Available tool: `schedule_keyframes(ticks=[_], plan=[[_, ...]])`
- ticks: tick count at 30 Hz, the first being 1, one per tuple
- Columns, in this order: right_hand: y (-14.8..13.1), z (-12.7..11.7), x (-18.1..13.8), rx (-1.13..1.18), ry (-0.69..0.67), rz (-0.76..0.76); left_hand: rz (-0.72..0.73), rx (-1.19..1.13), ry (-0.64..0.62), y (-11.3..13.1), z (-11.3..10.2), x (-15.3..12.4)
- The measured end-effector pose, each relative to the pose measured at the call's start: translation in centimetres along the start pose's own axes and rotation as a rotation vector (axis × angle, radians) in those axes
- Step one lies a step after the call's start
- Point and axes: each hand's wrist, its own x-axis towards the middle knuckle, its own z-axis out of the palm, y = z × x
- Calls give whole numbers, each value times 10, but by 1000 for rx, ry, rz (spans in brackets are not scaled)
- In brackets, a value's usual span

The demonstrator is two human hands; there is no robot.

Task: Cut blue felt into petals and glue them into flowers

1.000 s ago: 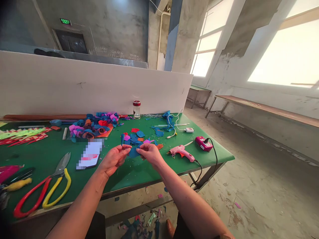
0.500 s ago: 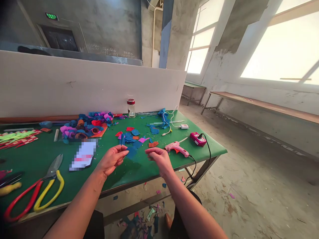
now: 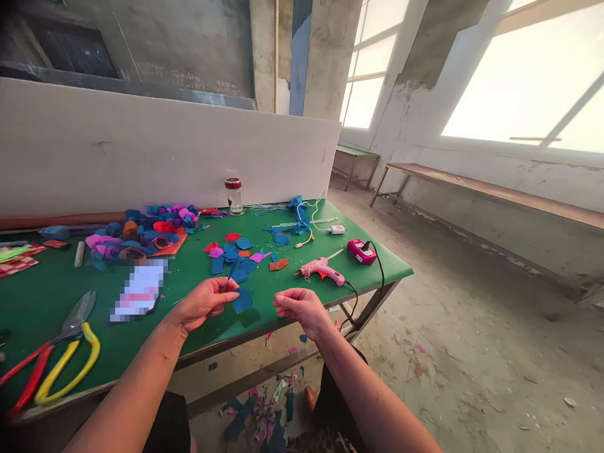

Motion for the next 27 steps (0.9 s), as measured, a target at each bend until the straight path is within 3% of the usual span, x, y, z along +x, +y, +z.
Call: schedule_keyframes(ticks=[3, 6, 8, 10, 13, 15, 16, 18, 20, 25, 27], plan=[[5, 2, -16, -221, 56, -148, 8, 176, -7, 0, 1, -1], [6, 2, -38, -663, -33, -387, 65, 301, 8, -1, 2, 0], [0, -7, -46, -919, -68, -467, 102, 338, 16, -4, 3, 4], [-13, -28, -43, -1054, 3, -496, 112, 362, 20, -8, 2, 7], [-41, -77, -19, -1188, 233, -607, 116, 384, 16, -13, 0, 12], [-56, -110, 3, -1330, 388, -519, 115, 386, 17, -14, -1, 13], [-60, -123, 14, -1383, 377, -425, 109, 388, 17, -14, -1, 13], [-62, -140, 31, -1438, 258, -330, 95, 394, 19, -14, 0, 12], [-59, -146, 41, -1443, 189, -336, 82, 398, 20, -13, 1, 11], [-61, -140, 36, -1403, 240, -438, 66, 417, 55, -16, 3, 12], [-69, -131, 22, -1268, 276, -463, 69, 436, 80, -17, 3, 13]])
